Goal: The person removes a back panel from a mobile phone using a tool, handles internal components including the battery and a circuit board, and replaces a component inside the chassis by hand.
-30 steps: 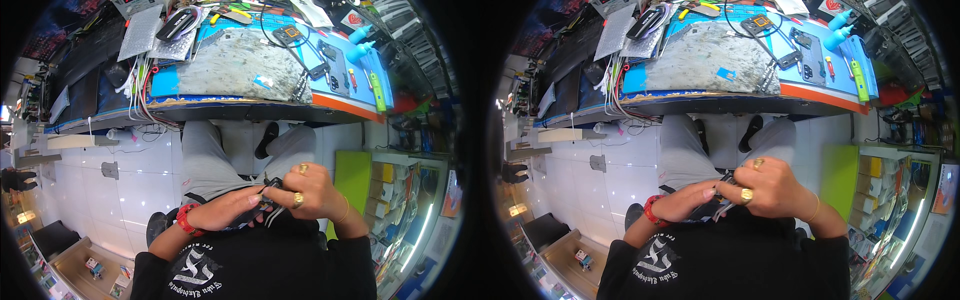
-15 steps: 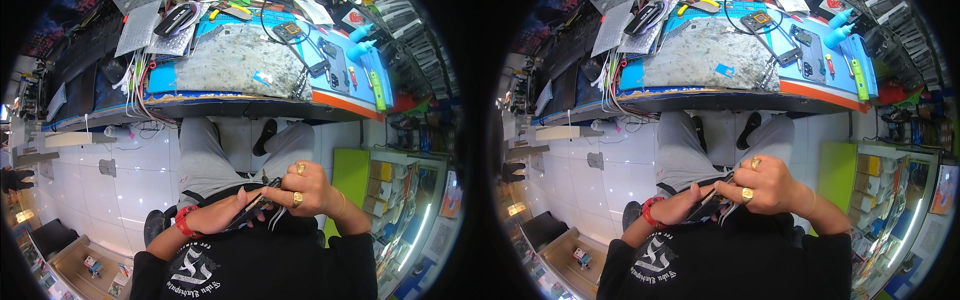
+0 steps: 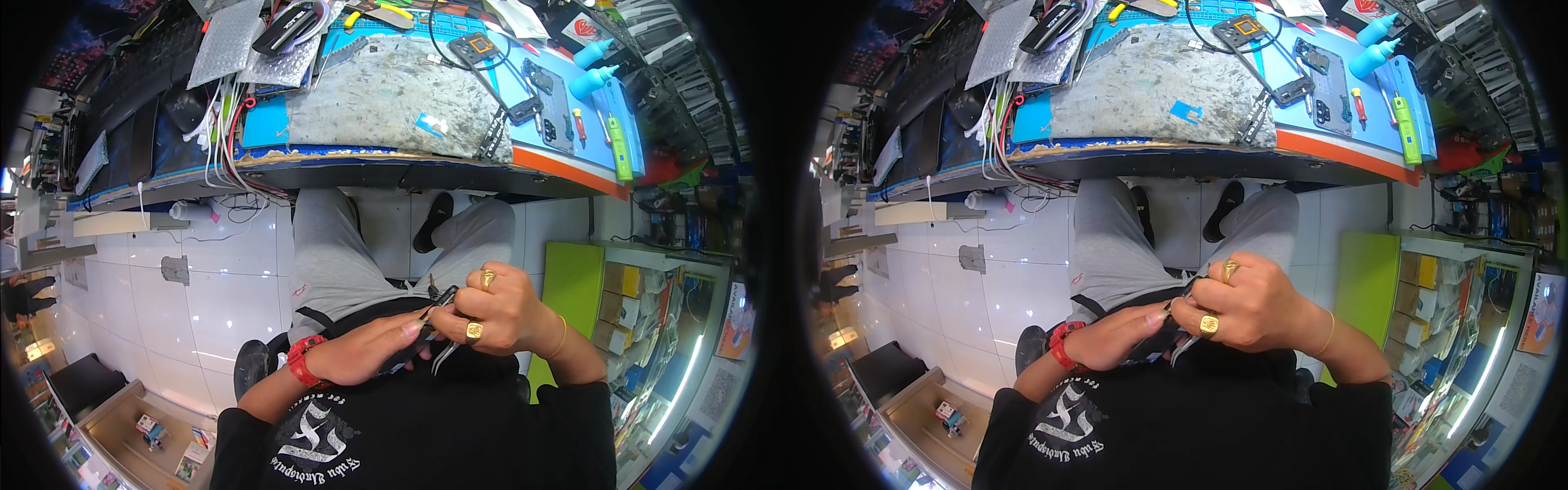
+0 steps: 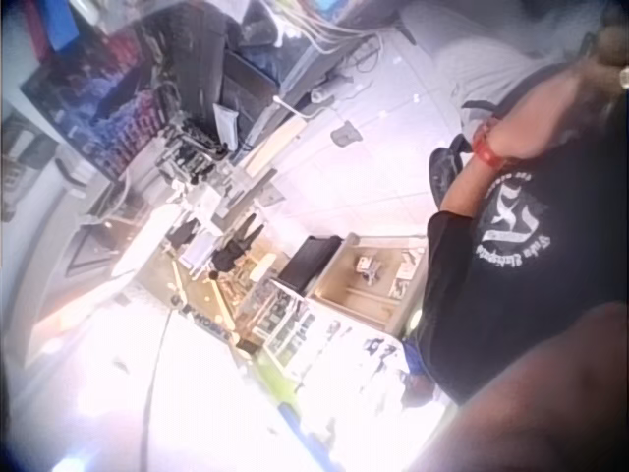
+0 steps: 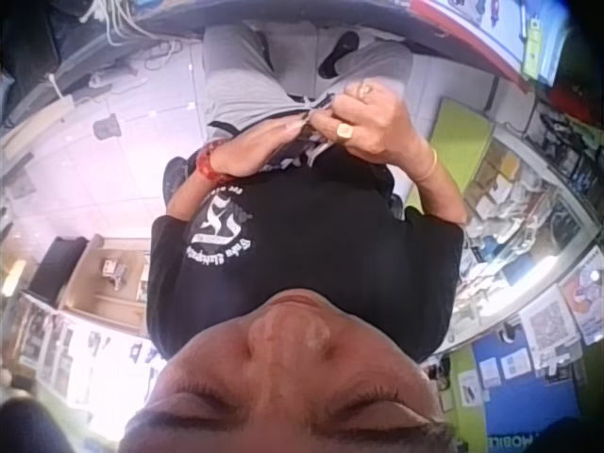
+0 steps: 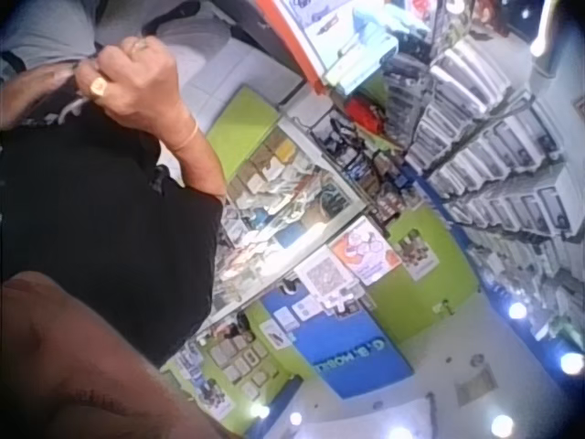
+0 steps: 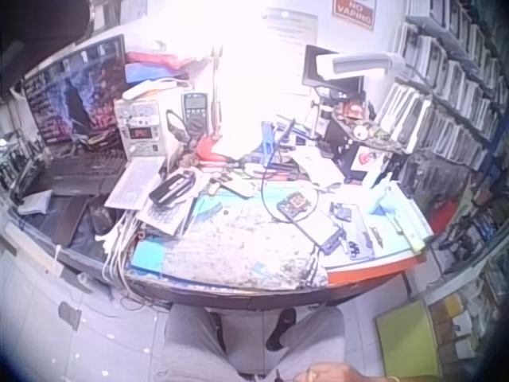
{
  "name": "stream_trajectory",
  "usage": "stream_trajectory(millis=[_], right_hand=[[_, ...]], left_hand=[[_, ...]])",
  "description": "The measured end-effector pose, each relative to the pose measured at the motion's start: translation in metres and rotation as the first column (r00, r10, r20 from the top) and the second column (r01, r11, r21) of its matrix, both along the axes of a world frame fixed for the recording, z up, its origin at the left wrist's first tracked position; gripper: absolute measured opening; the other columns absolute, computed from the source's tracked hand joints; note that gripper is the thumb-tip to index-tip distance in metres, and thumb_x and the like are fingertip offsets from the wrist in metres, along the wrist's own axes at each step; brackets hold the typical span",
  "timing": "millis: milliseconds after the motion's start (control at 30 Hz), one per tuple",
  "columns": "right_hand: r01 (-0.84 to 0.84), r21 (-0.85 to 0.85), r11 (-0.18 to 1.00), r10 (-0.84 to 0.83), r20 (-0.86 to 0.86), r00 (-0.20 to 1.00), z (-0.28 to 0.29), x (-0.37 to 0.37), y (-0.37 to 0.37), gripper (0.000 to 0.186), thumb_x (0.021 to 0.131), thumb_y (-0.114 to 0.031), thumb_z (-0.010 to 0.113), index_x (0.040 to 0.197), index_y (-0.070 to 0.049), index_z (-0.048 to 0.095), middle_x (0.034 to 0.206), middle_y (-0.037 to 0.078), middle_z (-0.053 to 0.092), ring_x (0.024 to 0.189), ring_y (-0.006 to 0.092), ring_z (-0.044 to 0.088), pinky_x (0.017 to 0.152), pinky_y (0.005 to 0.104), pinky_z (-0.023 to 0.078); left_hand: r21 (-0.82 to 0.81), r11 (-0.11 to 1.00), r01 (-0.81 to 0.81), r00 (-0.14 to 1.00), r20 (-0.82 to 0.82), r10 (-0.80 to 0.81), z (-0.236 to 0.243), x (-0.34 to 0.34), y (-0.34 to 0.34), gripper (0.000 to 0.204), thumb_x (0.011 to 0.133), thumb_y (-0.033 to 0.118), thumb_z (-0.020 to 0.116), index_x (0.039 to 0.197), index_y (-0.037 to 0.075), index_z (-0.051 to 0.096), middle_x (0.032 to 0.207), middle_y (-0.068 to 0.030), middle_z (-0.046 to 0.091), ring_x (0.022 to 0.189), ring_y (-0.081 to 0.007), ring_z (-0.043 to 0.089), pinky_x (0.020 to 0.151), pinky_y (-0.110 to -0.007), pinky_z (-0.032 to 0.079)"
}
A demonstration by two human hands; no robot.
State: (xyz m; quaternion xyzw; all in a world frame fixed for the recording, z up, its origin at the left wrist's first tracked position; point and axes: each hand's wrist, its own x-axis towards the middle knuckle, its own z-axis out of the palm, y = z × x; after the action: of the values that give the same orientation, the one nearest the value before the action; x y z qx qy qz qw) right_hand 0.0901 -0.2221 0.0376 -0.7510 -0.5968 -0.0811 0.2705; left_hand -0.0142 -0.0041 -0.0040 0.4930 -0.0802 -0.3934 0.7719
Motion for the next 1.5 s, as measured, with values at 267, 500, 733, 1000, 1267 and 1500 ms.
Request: stream_trajectory(millis=[267, 500, 733, 1000, 1267, 1500], right_hand=[[-0.015, 0.049, 0.999, 0.021, -0.131, 0.991, 0.0, 0.002, -0.002, 0.02, 0.069, -0.009, 0.074, 0.088, -0.015, 0.072, 0.065, -0.002, 0.036, 0.054, 0.0139, 0.046, 0.049, 0.0289, 0.036], [0.019, 0.089, 0.996, -0.004, -0.166, 0.986, -0.004, 0.0, -0.003, 0.021, 0.067, -0.01, 0.075, 0.088, -0.012, 0.072, 0.066, -0.001, 0.039, 0.053, 0.0148, 0.048, 0.048, 0.0299, 0.039], [-0.02, 0.039, 0.999, 0.023, -0.076, 0.997, 0.003, -0.001, -0.001, 0.021, 0.069, -0.016, 0.074, 0.09, -0.014, 0.07, 0.066, -0.002, 0.035, 0.054, 0.0123, 0.045, 0.048, 0.0276, 0.035], [0.008, 0.023, 1.0, -0.009, 0.048, 0.999, -0.004, -0.006, -0.002, 0.02, 0.072, -0.017, 0.074, 0.092, -0.013, 0.07, 0.066, -0.003, 0.034, 0.055, 0.0104, 0.043, 0.05, 0.0264, 0.031], [0.002, 0.04, 0.999, -0.001, -0.04, 0.999, -0.01, -0.011, -0.004, 0.018, 0.074, -0.011, 0.072, 0.092, -0.012, 0.07, 0.066, -0.003, 0.035, 0.054, 0.0115, 0.045, 0.05, 0.0274, 0.034], [0.13, 0.111, 0.985, -0.085, -0.341, 0.936, -0.012, -0.008, -0.003, 0.035, 0.071, -0.001, 0.078, 0.104, -0.01, 0.07, 0.067, 0.002, 0.048, 0.055, 0.0188, 0.052, 0.05, 0.0326, 0.038]], left_hand=[[0.077, 0.995, 0.066, 0.994, 0.079, -0.072, 0.003, 0.003, 0.004, 0.061, 0.113, 0.039, 0.028, 0.161, 0.003, 0.023, 0.123, -0.0112, 0.054, 0.101, -0.0191, 0.058, 0.091, -0.033, 0.05], [0.026, 0.999, 0.025, 0.999, 0.045, -0.026, 0.002, 0.001, 0.003, 0.063, 0.112, 0.041, 0.027, 0.162, 0.002, 0.02, 0.133, -0.016, 0.05, 0.104, -0.0201, 0.059, 0.093, -0.033, 0.05], [0.082, 0.996, 0.034, 0.987, 0.151, -0.046, 0.003, 0.003, 0.003, 0.062, 0.112, 0.039, 0.027, 0.161, 0.002, 0.021, 0.139, -0.0156, 0.049, 0.104, -0.0196, 0.059, 0.092, -0.033, 0.05], [0.091, 0.996, -0.001, 0.998, 0.058, -0.004, 0.004, 0.001, 0.0, 0.055, 0.113, 0.032, 0.029, 0.155, -0.004, 0.033, 0.139, -0.0144, 0.054, 0.121, -0.0195, 0.052, 0.106, -0.033, 0.039], [0.075, 0.997, 0.026, 0.999, -0.029, -0.024, -0.001, -0.004, 0.0, 0.056, 0.112, 0.035, 0.031, 0.154, -0.002, 0.034, 0.134, -0.0114, 0.055, 0.118, -0.0179, 0.054, 0.103, -0.033, 0.043], [-0.007, 1.0, -0.02, 0.998, -0.068, 0.02, 0.0, 0.0, -0.001, 0.065, 0.111, 0.044, 0.034, 0.163, 0.007, 0.019, 0.133, -0.0104, 0.051, 0.108, -0.0165, 0.057, 0.091, -0.034, 0.051]])
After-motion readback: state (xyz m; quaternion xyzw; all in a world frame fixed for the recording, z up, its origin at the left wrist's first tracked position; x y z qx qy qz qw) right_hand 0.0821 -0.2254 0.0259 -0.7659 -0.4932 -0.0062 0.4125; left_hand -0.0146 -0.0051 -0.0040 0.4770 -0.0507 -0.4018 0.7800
